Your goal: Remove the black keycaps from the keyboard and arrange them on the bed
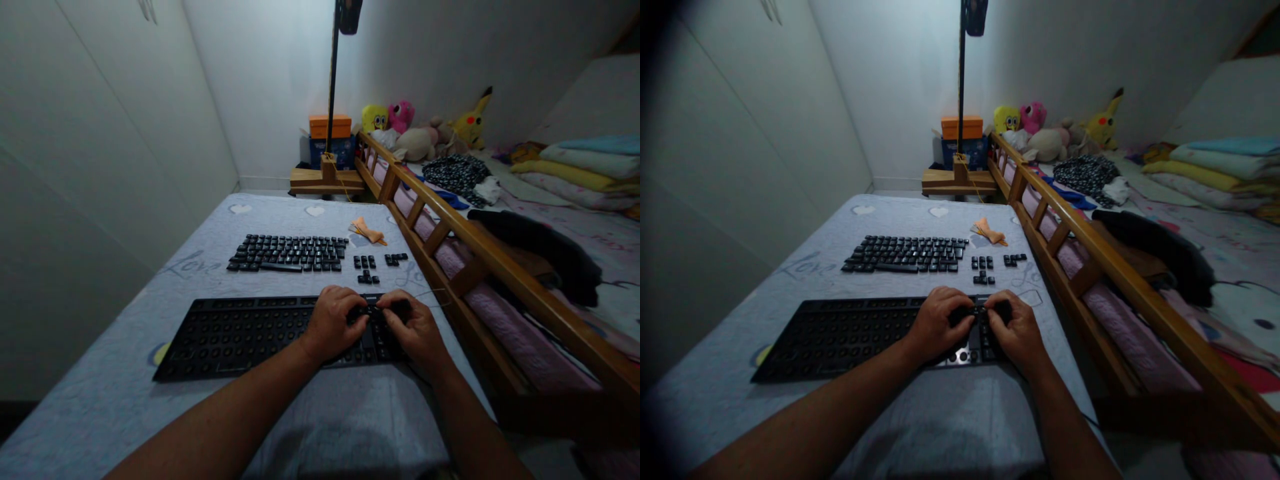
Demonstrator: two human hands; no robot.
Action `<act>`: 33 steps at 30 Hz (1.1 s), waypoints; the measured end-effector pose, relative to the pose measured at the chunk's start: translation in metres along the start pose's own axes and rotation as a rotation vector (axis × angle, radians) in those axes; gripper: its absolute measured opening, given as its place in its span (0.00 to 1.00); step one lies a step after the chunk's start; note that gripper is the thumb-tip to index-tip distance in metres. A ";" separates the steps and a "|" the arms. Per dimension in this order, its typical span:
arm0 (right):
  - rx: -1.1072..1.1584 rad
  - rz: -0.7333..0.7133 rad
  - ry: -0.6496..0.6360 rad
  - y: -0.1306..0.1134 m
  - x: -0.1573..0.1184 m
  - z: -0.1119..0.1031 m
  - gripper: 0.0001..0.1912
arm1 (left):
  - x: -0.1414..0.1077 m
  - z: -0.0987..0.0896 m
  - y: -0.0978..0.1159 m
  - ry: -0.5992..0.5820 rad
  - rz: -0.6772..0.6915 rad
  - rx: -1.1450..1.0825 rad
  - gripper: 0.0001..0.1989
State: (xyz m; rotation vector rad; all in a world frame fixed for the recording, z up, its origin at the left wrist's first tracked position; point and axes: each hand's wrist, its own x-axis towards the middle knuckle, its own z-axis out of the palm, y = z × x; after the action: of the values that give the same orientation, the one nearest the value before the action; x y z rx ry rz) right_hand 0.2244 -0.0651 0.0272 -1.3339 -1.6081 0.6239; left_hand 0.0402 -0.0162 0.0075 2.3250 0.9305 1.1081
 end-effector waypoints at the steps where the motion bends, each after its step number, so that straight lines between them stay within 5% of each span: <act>1: 0.018 -0.009 0.014 0.000 0.000 -0.001 0.03 | 0.000 0.000 0.000 0.005 0.004 -0.006 0.08; 7: 0.003 0.040 0.057 0.000 0.000 -0.007 0.14 | 0.000 0.000 0.000 0.010 0.013 -0.029 0.08; 23: -0.201 -0.126 -0.226 -0.017 0.024 -0.006 0.07 | 0.000 -0.004 0.002 0.096 0.018 -0.066 0.07; 33: -0.315 -0.131 -0.155 -0.001 0.052 -0.023 0.04 | -0.001 0.000 -0.004 0.081 -0.046 -0.067 0.20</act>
State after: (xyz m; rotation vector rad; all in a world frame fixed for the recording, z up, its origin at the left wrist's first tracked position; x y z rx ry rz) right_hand 0.2451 -0.0206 0.0556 -1.4168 -1.9645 0.4139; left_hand 0.0385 -0.0142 0.0048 2.2092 0.9564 1.2038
